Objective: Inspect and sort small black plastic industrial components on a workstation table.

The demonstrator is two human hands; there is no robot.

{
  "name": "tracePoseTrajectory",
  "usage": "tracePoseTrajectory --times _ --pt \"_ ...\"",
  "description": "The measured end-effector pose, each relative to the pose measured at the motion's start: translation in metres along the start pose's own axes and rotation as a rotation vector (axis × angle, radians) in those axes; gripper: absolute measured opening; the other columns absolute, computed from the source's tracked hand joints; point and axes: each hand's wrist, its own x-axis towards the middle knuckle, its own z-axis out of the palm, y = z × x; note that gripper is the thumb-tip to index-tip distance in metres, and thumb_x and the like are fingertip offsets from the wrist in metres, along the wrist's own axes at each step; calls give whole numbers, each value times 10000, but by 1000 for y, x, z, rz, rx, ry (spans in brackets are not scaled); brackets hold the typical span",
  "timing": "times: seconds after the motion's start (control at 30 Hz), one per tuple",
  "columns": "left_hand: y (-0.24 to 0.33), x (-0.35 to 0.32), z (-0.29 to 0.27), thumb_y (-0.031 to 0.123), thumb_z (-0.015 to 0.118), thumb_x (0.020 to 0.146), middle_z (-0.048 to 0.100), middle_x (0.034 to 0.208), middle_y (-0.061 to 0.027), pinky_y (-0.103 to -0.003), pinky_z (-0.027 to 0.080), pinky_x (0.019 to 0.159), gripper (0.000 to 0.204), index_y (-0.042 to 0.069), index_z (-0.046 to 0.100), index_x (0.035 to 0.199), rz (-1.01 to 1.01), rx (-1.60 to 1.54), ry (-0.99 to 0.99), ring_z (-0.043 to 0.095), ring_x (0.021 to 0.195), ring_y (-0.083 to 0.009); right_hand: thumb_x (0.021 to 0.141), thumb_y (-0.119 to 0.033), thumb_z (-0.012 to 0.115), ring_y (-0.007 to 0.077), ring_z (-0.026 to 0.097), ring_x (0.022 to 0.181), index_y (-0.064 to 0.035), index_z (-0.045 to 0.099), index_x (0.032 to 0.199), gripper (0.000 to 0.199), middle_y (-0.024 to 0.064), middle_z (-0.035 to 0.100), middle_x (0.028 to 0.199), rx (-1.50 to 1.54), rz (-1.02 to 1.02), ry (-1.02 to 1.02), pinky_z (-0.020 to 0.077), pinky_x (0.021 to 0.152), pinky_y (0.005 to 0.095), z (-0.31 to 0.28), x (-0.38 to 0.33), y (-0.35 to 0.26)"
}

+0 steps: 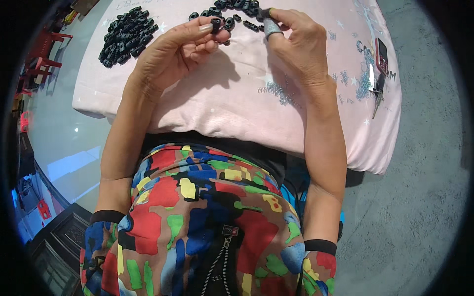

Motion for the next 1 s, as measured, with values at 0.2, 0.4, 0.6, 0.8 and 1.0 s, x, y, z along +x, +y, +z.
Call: tracePoseTrajectory --times 0.2,0.4,0.6,0.8,1.0 --pt "-1 0 -2 169 681 990 726 1113 -128 -139 532 694 376 -10 603 1312 53 106 26 679 870 -82 832 -150 665 323 676 893 -80 769 1056 257 125 721 952 -317 -25 -237 544 851 443 4 3 12" --pt "-4 3 -2 192 690 990 729 1122 -101 -133 544 756 382 10 627 1321 55 236 4 668 890 -63 836 -127 662 327 694 889 -77 770 1048 243 140 730 953 -343 -1 -216 556 831 425 7 2 7" --pt "-4 1 6 181 690 992 727 1133 -99 -146 556 791 342 14 651 1288 62 268 26 665 906 -59 852 1 660 86 646 725 -10 762 1065 236 36 750 879 345 248 -196 514 644 240 -3 3 -2" --pt "-7 2 4 154 671 1003 726 1139 -109 -165 563 790 324 8 640 1291 47 202 25 669 910 -70 930 3 712 84 673 933 -2 723 1181 252 21 732 1003 462 233 -330 546 866 228 0 3 -22" --pt "-8 3 0 138 668 1005 723 1144 -130 -175 564 776 329 4 613 1301 31 134 -34 670 909 -83 908 -46 727 59 659 761 -36 758 1123 217 32 756 912 547 209 -245 525 659 199 12 -1 -27"
